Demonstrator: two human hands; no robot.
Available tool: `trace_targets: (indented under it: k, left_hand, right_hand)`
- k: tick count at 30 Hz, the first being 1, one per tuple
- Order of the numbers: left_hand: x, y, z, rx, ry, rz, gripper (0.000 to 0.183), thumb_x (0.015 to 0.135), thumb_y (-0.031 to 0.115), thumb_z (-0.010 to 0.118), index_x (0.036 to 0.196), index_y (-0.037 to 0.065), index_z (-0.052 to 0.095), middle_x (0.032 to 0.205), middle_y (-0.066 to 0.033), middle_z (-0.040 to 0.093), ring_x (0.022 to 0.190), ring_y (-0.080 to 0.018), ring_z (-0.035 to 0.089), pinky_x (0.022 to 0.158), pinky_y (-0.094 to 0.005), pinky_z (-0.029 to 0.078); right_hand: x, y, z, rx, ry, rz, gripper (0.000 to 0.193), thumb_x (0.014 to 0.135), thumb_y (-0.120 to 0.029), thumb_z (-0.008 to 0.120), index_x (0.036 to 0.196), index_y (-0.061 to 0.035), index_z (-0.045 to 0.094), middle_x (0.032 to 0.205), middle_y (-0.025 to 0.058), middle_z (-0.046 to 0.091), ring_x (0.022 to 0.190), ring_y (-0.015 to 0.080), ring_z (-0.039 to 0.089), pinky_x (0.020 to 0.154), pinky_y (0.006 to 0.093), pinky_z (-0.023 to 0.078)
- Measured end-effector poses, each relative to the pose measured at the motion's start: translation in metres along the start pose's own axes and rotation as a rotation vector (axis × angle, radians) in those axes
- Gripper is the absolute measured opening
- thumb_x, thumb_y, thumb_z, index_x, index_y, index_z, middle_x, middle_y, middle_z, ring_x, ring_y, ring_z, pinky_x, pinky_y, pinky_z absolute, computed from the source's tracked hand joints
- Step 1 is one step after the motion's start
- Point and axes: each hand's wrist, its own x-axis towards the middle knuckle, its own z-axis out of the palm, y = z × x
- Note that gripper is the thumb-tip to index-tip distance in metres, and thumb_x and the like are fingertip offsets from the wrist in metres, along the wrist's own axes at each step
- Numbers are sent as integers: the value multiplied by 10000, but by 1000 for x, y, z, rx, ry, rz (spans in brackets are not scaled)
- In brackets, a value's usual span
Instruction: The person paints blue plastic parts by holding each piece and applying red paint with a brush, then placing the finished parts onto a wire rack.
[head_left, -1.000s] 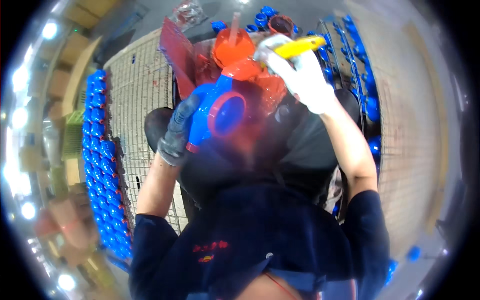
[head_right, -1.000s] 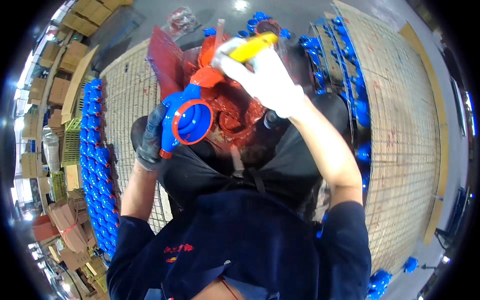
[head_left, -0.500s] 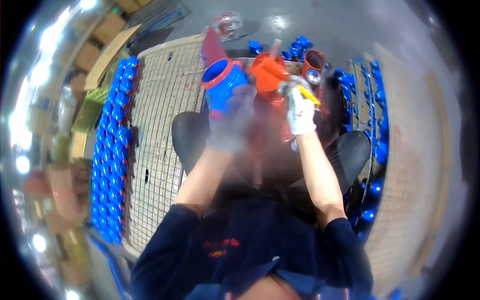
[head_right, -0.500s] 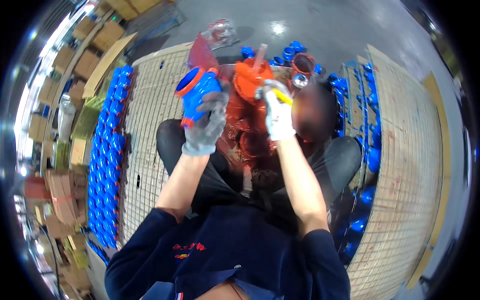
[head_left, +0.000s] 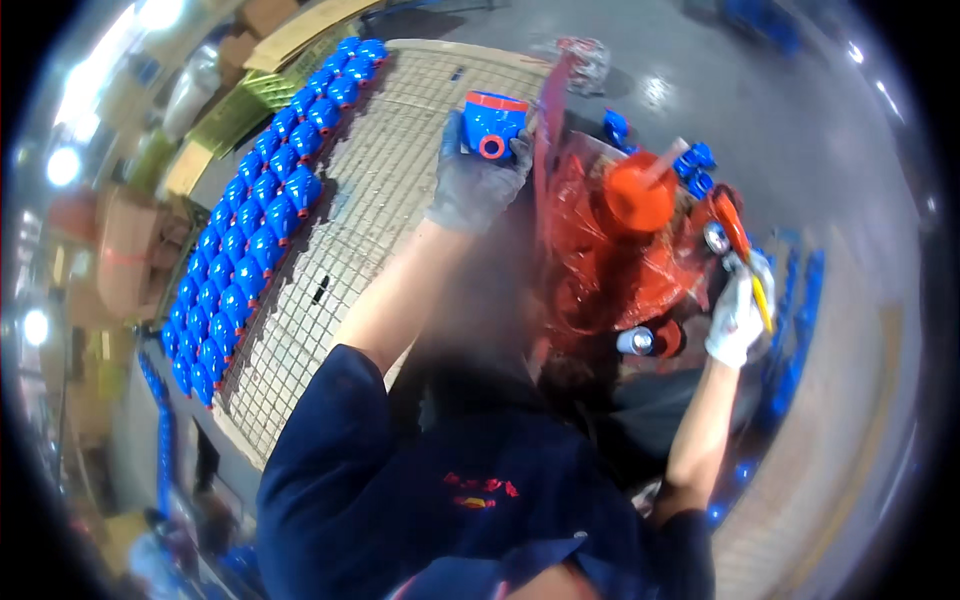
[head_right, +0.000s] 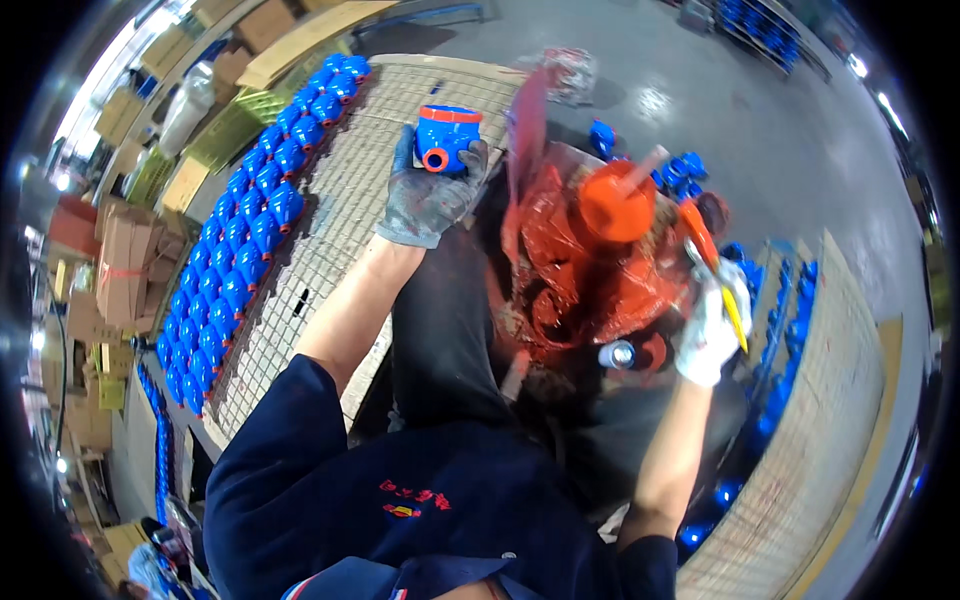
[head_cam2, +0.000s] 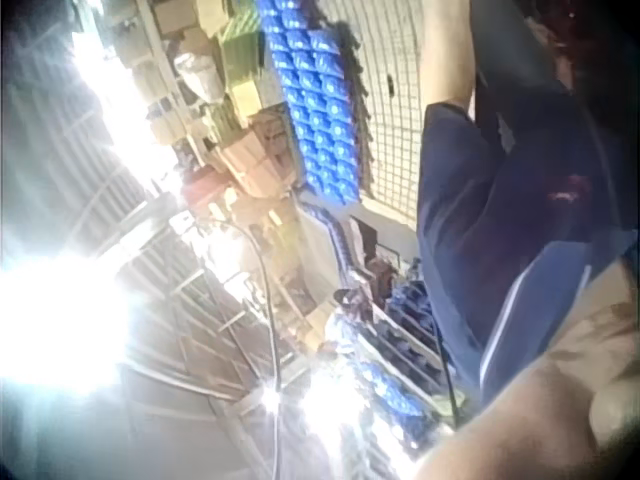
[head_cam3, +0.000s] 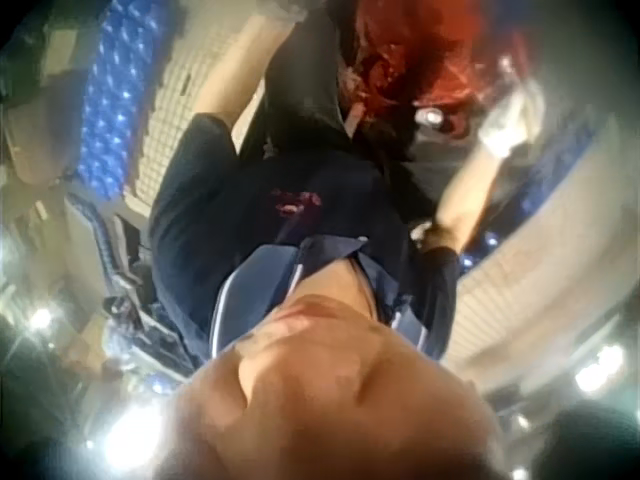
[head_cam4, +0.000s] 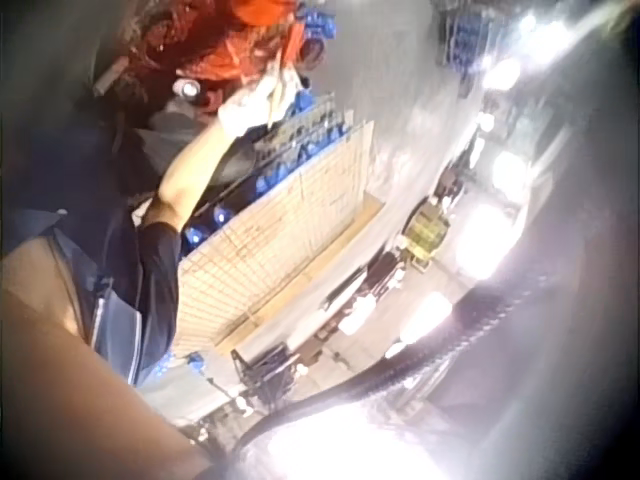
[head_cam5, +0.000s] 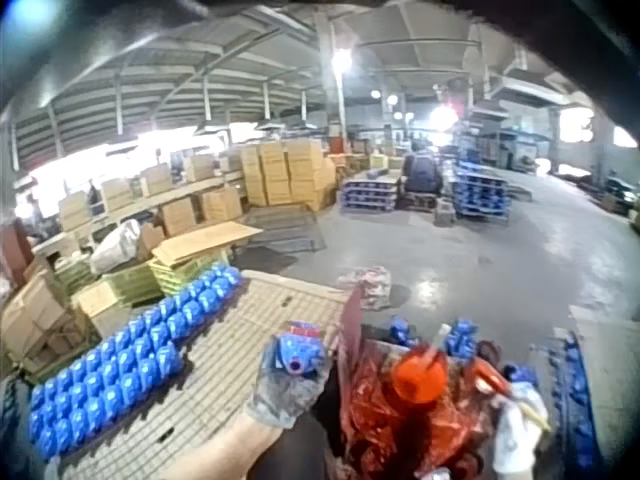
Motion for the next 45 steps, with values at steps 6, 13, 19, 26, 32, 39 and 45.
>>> trace_targets:
  k: [6, 13, 19, 26, 32, 39, 45]
  left_hand:
    - [12, 175, -48, 906, 163, 443, 597, 912, 299, 782, 1353, -10, 522, 1323, -146, 613, 1118, -244, 647, 920, -422, 571]
    - [-9, 344, -70, 2486, 1368, 502, 1000, 572, 603, 904, 1321, 24, 579, 1221, -203, 686, 1156, -343, 659, 990, -447, 530]
    - [-10, 384, -58, 2709, 1505, 301, 835, 712, 559, 796, 1366, 94, 566, 1424, -201, 539, 1301, -452, 511, 1096, -507, 444]
    - [45, 350, -58, 2864, 1144, -28, 934, 764, 620, 769, 1449, 37, 517, 1451, -222, 549, 1301, -361, 572, 992, -451, 528]
    - [84, 244, -46, 3097, 275, 809, 846, 826, 537, 742, 1452, 21, 504, 1450, -214, 543, 1287, -350, 576, 992, -445, 525]
    - [83, 27, 8, 2610, -344, 1093, 744, 897, 439, 711, 1456, 1, 488, 1448, -205, 536, 1269, -338, 580, 993, -437, 522]
    - [58, -49, 37, 2366, -480, 867, 657, 959, 356, 684, 1459, -15, 475, 1447, -197, 530, 1255, -327, 584, 993, -431, 519]
  right_hand:
    - [0, -23, 4, -217, -102, -159, 148, 899, 93, 601, 1018, 26, 660, 1083, 166, 653, 994, 277, 615, 906, 404, 494]
    - [-1, 23, -20, -409, -159, -273, 192, 899, 71, 645, 1074, -6, 654, 1052, 158, 646, 1004, 333, 595, 945, 465, 472]
    - [12, 33, -17, -701, -77, -277, 209, 888, -4, 684, 1089, -60, 696, 1071, 152, 662, 1004, 326, 620, 929, 437, 493]
    - [-13, -63, -54, -1121, 142, -164, 255, 858, -91, 731, 1107, -136, 757, 1090, 142, 685, 1007, 318, 654, 909, 393, 521]
    - [-40, -123, -141, -1396, 162, -155, 396, 815, -68, 665, 1168, -232, 738, 996, 172, 660, 916, 375, 640, 814, 431, 518]
    - [-263, -229, -262, -2067, 470, 368, 261, 801, -128, 672, 1042, -195, 747, 856, 127, 679, 841, 342, 662, 774, 451, 520]
    - [-380, -299, -259, -2487, 610, 904, 292, 800, -187, 693, 1091, -172, 702, 1094, 144, 680, 1130, 394, 589, 866, 537, 461]
